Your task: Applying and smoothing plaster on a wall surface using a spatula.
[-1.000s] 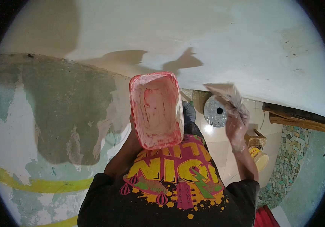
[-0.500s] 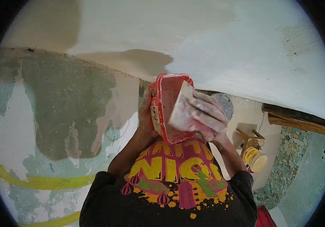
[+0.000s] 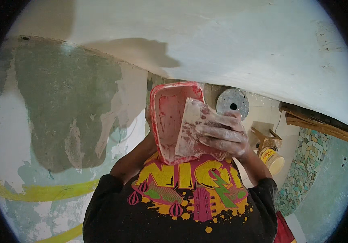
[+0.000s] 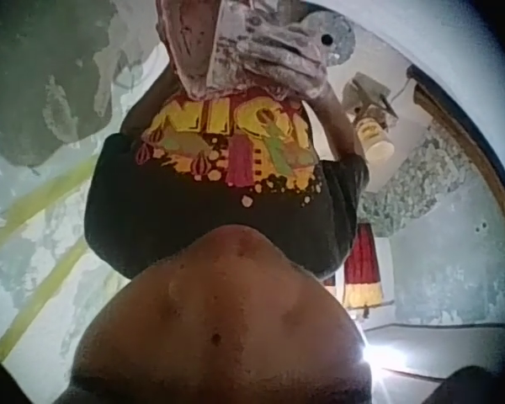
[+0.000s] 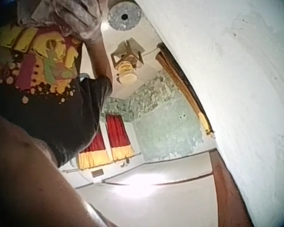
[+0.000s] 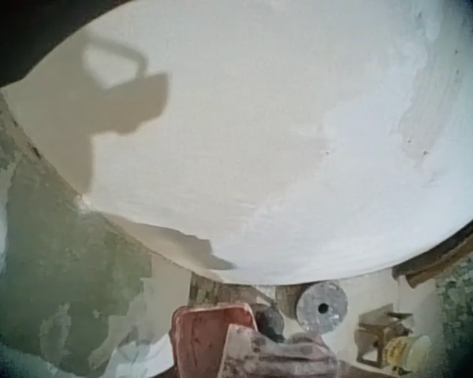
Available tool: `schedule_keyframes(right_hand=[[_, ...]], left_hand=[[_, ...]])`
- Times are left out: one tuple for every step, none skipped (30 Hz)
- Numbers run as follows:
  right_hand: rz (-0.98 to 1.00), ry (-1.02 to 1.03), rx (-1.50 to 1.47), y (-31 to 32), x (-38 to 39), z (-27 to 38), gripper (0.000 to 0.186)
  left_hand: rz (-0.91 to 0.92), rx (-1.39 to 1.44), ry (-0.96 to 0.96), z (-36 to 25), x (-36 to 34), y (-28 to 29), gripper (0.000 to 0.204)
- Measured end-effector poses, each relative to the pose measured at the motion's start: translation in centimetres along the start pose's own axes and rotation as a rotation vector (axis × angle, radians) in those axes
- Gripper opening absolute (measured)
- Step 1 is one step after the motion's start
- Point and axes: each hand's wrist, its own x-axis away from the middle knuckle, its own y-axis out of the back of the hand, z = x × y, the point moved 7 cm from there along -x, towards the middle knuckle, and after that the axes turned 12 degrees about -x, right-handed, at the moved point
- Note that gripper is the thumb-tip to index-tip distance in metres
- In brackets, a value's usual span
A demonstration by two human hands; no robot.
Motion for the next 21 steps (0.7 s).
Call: schedule_keyframes(right_hand=[[0.000, -0.001, -0.003, 0.0, 0.1, 0.0, 0.020], [-0.137, -0.037, -0.150, 0.8, 0.4, -0.5, 0.020], [-0.273, -0.073, -0.298, 1.6, 0.9, -1.2, 0.023], [-0.293, -0.211, -0.081, 2.1, 2.3, -2.0, 0.027], [-0.301, -0.220, -0.081, 1.6, 4.0, -2.7, 0.027], [-0.404, -0.334, -0.138, 1.3, 6.4, -3.7, 0.026], [-0.493, -0.427, -0.258, 1.1, 7.7, -4.7, 0.025], [-0.498, -0.435, -0.244, 1.3, 7.7, -4.5, 0.025], [-0.729, -0.361, -0.370, 2.0, 7.5, -5.2, 0.024], [-0.971, -0.316, -0.448, 3.3, 8.0, -5.0, 0.024], [-1.057, -0.324, -0.529, 4.0, 8.1, -5.5, 0.025], [-1.129, -0.321, -0.573, 4.8, 8.5, -6.1, 0.021], [-1.202, -0.315, -0.621, 5.5, 8.9, -6.7, 0.019], [-1.200, -0.305, -0.627, 5.7, 7.6, -6.5, 0.019], [-1.249, -0.398, -0.749, 5.2, 6.6, -6.7, 0.016], [-1.304, -0.492, -0.853, 4.5, 6.2, -6.7, 0.017], [-1.307, -0.482, -0.853, 4.0, 6.0, -6.4, 0.017], [-1.228, -0.550, -0.747, 3.4, 5.7, -6.1, 0.020], [-1.146, -0.614, -0.640, 2.8, 5.3, -5.6, 0.023], [-1.060, -0.678, -0.458, 2.5, 4.6, -4.8, 0.024], [-1.063, -0.671, -0.455, 2.1, 4.3, -4.4, 0.024]], left_hand=[[-0.001, -0.001, -0.012, -0.3, 0.6, 0.2, 0.072], [-0.005, -0.004, -0.026, -0.9, 1.4, 0.5, 0.072], [-0.010, -0.007, -0.041, -2.3, 2.7, 1.1, 0.072], [-0.008, -0.003, -0.037, -4.7, 7.6, 2.1, 0.072], [-0.009, -0.007, -0.037, -8.0, 15.5, 2.7, 0.072], [0.008, 0.009, -0.027, -9.4, 19.3, 3.6, 0.071], [-0.017, 0.002, -0.064, -8.8, 19.9, 2.8, 0.071], [-0.008, 0.007, -0.063, -8.3, 17.8, 2.9, 0.071], [-0.021, -0.013, -0.118, -7.6, 16.2, 2.8, 0.071], [-0.018, -0.006, -0.126, -6.9, 13.1, 2.9, 0.071], [-0.014, -0.009, -0.139, -6.0, 9.8, 2.9, 0.071], [-0.011, -0.014, -0.155, -5.2, 6.6, 2.8, 0.071], [-0.006, -0.022, -0.173, -4.5, 3.6, 2.8, 0.071], [0.001, -0.029, -0.193, -4.1, 0.9, 2.7, 0.071], [0.008, -0.036, -0.214, -4.0, -1.0, 2.6, 0.071], [0.025, -0.037, -0.218, -3.8, -2.3, 2.5, 0.071], [0.036, -0.043, -0.230, -4.3, -1.6, 2.3, 0.071], [0.046, -0.049, -0.242, -4.0, -2.0, 2.0, 0.071], [0.057, -0.053, -0.255, -4.3, -2.3, 1.5, 0.071], [-0.064, -0.195, -0.251, -4.2, -2.1, 1.2, 0.068], [-0.057, -0.196, -0.252, -4.2, -2.4, 1.2, 0.068]])
